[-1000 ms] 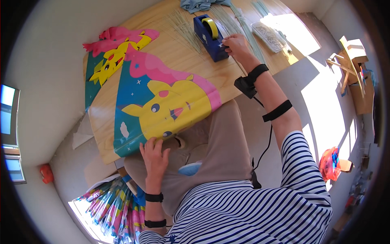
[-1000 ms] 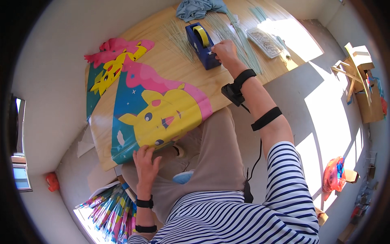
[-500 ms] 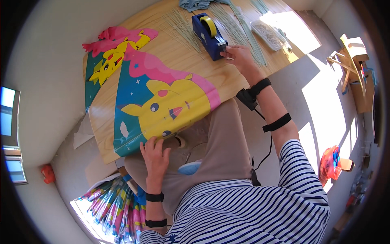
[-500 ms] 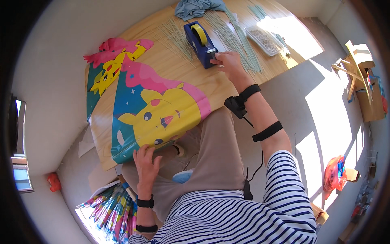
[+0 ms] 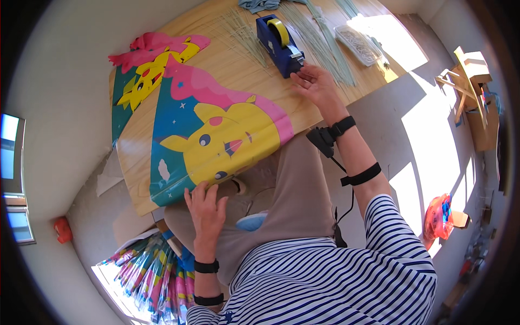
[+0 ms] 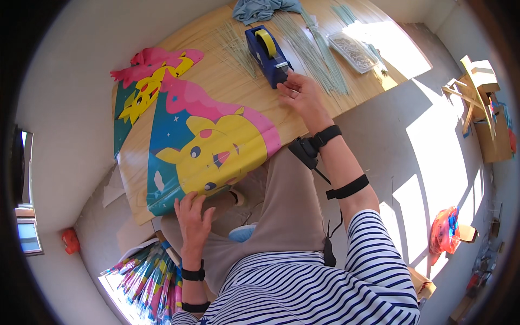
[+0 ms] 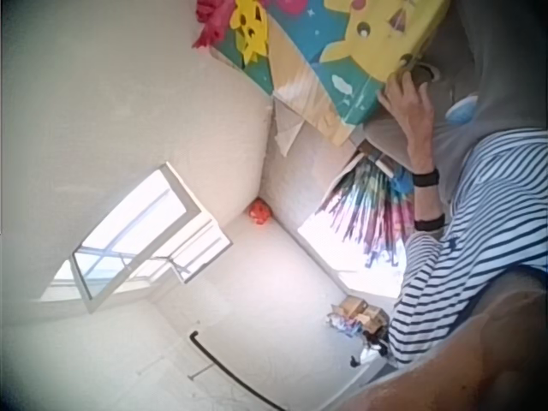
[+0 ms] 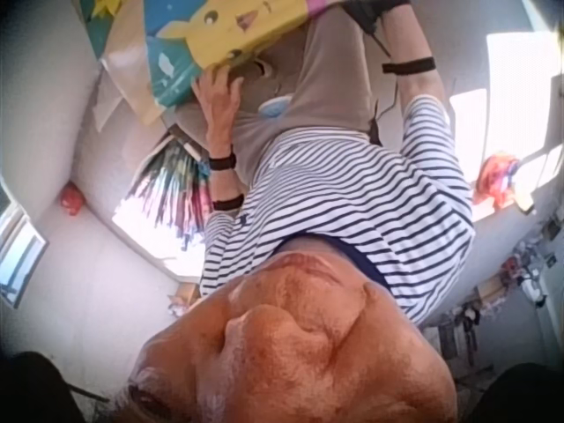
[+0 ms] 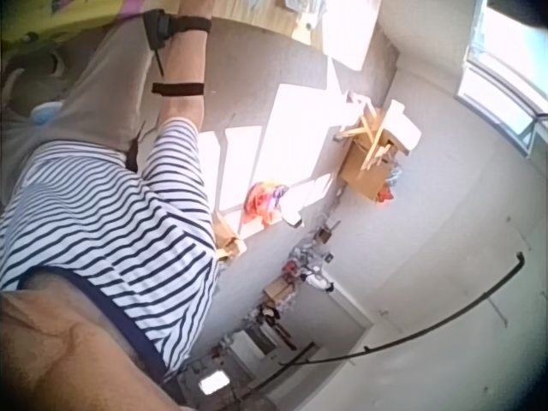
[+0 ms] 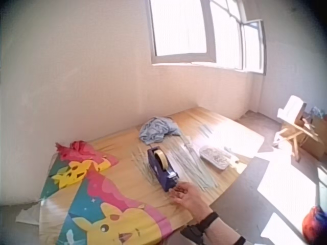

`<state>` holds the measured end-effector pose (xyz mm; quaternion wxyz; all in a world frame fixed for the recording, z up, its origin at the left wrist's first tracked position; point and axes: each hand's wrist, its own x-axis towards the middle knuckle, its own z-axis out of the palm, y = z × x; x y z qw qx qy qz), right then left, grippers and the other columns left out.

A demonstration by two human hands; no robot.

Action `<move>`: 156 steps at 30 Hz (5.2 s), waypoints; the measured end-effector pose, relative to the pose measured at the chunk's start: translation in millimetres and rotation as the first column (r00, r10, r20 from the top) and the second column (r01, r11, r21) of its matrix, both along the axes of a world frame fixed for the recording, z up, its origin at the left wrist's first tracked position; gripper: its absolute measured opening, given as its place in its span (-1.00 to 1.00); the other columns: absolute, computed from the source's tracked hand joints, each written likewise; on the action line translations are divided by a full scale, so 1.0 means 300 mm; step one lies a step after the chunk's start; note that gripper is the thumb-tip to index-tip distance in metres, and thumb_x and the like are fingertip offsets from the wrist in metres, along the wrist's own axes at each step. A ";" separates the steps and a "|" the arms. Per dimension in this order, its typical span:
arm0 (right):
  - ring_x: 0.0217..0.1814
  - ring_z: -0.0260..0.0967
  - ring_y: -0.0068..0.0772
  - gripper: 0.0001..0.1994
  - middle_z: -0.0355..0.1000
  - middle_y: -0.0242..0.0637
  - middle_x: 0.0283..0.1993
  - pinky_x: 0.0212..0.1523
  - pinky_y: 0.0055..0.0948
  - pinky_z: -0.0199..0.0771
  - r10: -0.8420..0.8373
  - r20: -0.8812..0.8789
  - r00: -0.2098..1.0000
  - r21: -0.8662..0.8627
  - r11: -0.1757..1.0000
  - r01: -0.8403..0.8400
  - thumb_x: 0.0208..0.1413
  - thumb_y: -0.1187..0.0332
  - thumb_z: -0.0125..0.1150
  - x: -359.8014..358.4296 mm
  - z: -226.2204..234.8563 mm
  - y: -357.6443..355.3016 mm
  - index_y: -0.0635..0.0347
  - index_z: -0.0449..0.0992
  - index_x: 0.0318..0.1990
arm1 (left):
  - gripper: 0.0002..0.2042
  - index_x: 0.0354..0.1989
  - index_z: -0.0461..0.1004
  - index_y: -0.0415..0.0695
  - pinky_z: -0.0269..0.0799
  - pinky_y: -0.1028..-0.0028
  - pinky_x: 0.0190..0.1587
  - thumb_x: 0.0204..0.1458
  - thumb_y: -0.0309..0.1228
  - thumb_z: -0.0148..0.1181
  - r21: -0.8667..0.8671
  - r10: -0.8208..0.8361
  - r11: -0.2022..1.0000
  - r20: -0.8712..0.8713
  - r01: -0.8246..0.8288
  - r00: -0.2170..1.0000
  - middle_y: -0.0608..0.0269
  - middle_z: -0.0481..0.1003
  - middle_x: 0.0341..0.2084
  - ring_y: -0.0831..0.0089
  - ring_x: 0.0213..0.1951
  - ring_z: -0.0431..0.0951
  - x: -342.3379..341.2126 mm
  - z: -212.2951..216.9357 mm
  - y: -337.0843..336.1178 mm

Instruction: Assembling a colorful plastic kite at a wooden table.

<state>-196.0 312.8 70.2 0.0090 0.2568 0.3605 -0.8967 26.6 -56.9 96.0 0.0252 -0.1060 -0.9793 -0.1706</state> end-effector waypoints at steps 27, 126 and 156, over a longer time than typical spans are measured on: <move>-0.59 0.34 -0.55 -0.90 0.38 -0.34 -0.63 -0.52 -0.50 0.36 0.732 0.230 0.642 0.856 0.161 -0.490 -0.06 0.46 0.24 0.128 0.012 -0.300 0.35 0.55 -0.48 | -0.63 -0.07 0.52 -0.23 0.01 -0.06 0.35 -0.10 -0.43 0.34 0.059 -0.061 0.996 -0.053 0.064 0.997 0.06 0.45 0.02 0.10 0.12 0.39 -0.089 -0.005 0.068; -0.26 0.48 -0.02 -0.93 0.51 -0.10 -0.38 -0.24 -0.17 0.43 0.747 0.217 0.628 0.945 -0.321 0.056 -0.09 0.46 0.22 0.152 -0.102 -0.410 0.23 0.56 -0.43 | -0.77 -0.20 0.47 -0.25 0.42 0.42 -0.07 0.01 -0.47 0.35 0.734 0.702 0.228 0.332 -0.640 0.630 0.20 0.49 -0.19 0.40 -0.12 0.50 0.123 -0.183 -0.413; -0.47 0.47 -0.53 -0.92 0.51 -0.28 -0.53 -0.40 -0.51 0.40 0.754 0.307 0.581 0.944 -0.165 -0.285 -0.08 0.54 0.29 0.119 -0.139 -0.422 0.31 0.53 -0.39 | -0.88 -0.41 0.47 -0.07 0.37 0.56 -0.41 0.04 -0.52 0.32 0.854 0.469 -0.453 0.473 -0.256 0.746 0.43 0.50 -0.50 0.61 -0.48 0.48 -0.033 -0.170 -0.556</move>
